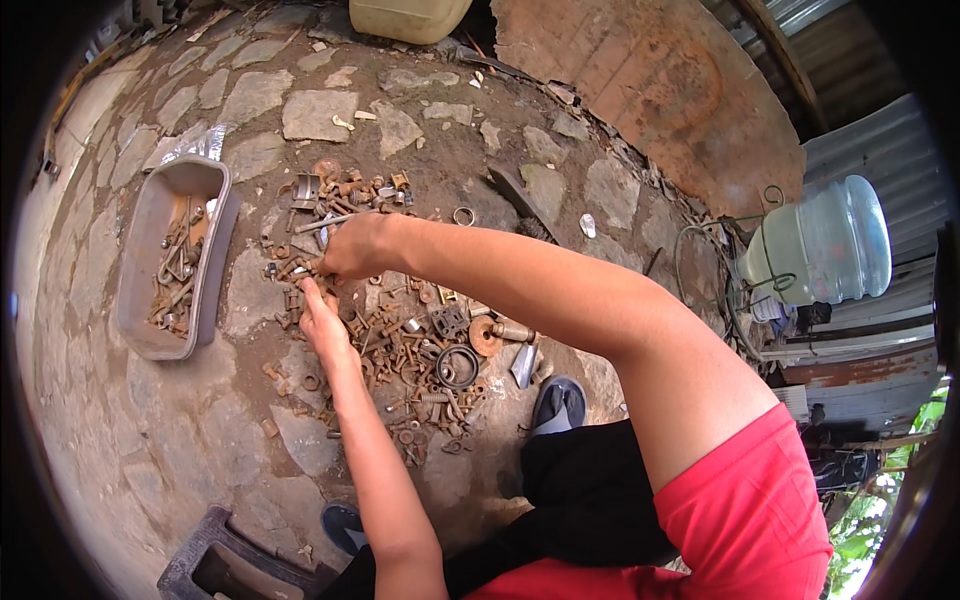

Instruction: The person sits on a low stool and scrubs various rusty metal parts, including bolts, nuts, and washers, using a small abrasive block. They pick items from a pile on the floor, rub them, and place some into a plastic container.

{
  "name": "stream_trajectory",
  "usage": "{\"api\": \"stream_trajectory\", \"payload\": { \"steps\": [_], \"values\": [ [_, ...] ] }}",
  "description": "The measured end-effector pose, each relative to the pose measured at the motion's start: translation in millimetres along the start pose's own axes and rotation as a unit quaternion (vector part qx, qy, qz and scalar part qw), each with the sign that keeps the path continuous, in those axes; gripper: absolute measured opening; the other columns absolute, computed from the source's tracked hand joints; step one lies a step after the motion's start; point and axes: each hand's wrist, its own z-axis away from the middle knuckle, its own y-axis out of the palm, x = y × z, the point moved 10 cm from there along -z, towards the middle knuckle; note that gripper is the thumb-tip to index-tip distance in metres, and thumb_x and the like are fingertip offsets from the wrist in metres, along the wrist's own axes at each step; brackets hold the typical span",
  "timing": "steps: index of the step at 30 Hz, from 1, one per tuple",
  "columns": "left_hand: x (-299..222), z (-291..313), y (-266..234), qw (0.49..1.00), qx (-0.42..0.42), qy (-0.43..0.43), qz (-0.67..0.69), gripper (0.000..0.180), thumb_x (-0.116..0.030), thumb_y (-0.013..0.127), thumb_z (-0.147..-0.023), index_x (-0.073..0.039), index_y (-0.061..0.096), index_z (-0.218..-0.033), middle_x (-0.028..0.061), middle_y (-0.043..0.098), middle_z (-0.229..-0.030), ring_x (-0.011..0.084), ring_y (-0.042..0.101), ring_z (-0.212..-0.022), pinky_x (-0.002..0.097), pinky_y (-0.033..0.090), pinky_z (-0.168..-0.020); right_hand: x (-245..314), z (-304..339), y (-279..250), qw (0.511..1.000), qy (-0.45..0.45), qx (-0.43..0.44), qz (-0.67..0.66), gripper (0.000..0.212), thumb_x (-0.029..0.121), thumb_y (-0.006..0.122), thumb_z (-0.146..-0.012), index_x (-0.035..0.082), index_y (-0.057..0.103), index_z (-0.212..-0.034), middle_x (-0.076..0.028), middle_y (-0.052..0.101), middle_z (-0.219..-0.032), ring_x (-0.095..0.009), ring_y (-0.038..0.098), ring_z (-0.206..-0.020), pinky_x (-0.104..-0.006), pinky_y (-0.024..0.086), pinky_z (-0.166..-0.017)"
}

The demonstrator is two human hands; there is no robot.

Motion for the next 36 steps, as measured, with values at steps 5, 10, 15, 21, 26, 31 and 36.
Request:
{"api": "stream_trajectory", "payload": {
  "steps": [5, 10, 15, 21, 26, 31, 36],
  "values": [
    [-18, 16, 4, 0.987, 0.004, 0.161, 0.0, 0.034, -0.026, 0.062, -0.096, -0.002, 0.056, -0.12, 0.0068, 0.065, -0.101, 0.0147, 0.059, -0.097, 0.0291, 0.045, -0.088, -7, -3, -3, 0.999, -0.01, -0.034, 0.003, 0.03, 0.032, 0.055, -0.093, 0.011, 0.063, -0.113, -0.014, 0.07, -0.096, -0.034, 0.068, -0.093, -0.0475, 0.054, -0.077],
    [-19, 22, 8, 0.974, 0.02, 0.225, 0.032, 0.026, -0.013, 0.062, -0.095, -0.005, 0.056, -0.12, 0.0073, 0.06, -0.109, 0.0123, 0.058, -0.091, 0.0272, 0.047, -0.081, -5, 1, 0, 0.999, -0.022, -0.021, 0.012, 0.031, 0.033, 0.056, -0.093, 0.011, 0.063, -0.112, -0.013, 0.07, -0.095, -0.035, 0.067, -0.093, -0.0475, 0.053, -0.078],
    [-33, 27, -1, 0.941, -0.025, 0.324, -0.097, 0.018, -0.014, 0.06, -0.096, -0.002, 0.059, -0.11, 0.0079, 0.058, -0.11, 0.0173, 0.058, -0.091, 0.0324, 0.049, -0.082, -1, 2, -1, 0.999, -0.034, -0.007, -0.008, 0.031, 0.034, 0.055, -0.094, 0.011, 0.064, -0.112, -0.014, 0.07, -0.098, -0.034, 0.066, -0.098, -0.047, 0.053, -0.081],
    [2, 11, 3, 0.998, -0.006, 0.054, 0.006, 0.025, -0.025, 0.058, -0.099, 0.0, 0.061, -0.101, 0.0083, 0.06, -0.106, 0.0188, 0.059, -0.096, 0.0336, 0.046, -0.086, -1, -2, 12, 0.999, -0.014, 0.019, 0.023, 0.031, 0.034, 0.055, -0.094, 0.01, 0.065, -0.111, -0.013, 0.07, -0.101, -0.033, 0.066, -0.099, -0.0461, 0.053, -0.083],
    [-1, 16, 11, 0.989, 0.044, 0.137, 0.034, 0.032, -0.032, 0.055, -0.1, 0.0, 0.061, -0.102, 0.0064, 0.063, -0.099, 0.0167, 0.059, -0.093, 0.0321, 0.046, -0.085, -2, 5, 7, 0.999, -0.024, 0.017, 0.041, 0.029, 0.031, 0.054, -0.094, 0.01, 0.065, -0.109, -0.013, 0.07, -0.101, -0.033, 0.067, -0.097, -0.0468, 0.054, -0.081],
    [-2, 15, 9, 0.983, 0.016, 0.13, -0.127, 0.054, -0.048, 0.043, -0.101, 0.0, 0.066, -0.094, 0.0086, 0.067, -0.09, 0.0201, 0.058, -0.085, 0.0361, 0.044, -0.081, 1, 12, 10, 0.999, -0.036, -0.005, 0.03, 0.038, 0.042, 0.054, -0.094, 0.008, 0.066, -0.105, -0.014, 0.071, -0.093, -0.035, 0.067, -0.092, -0.0473, 0.054, -0.078],
    [-11, 27, 25, 0.991, 0.079, 0.101, 0.023, 0.039, -0.034, 0.055, -0.1, 0.001, 0.054, -0.116, 0.0103, 0.063, -0.102, 0.018, 0.061, -0.095, 0.0329, 0.047, -0.086, -13, 10, 12, 1.0, -0.005, 0.01, 0.026, 0.039, 0.042, 0.051, -0.096, 0.007, 0.066, -0.105, -0.014, 0.07, -0.092, -0.032, 0.068, -0.09, -0.0463, 0.053, -0.077]
  ]
}}
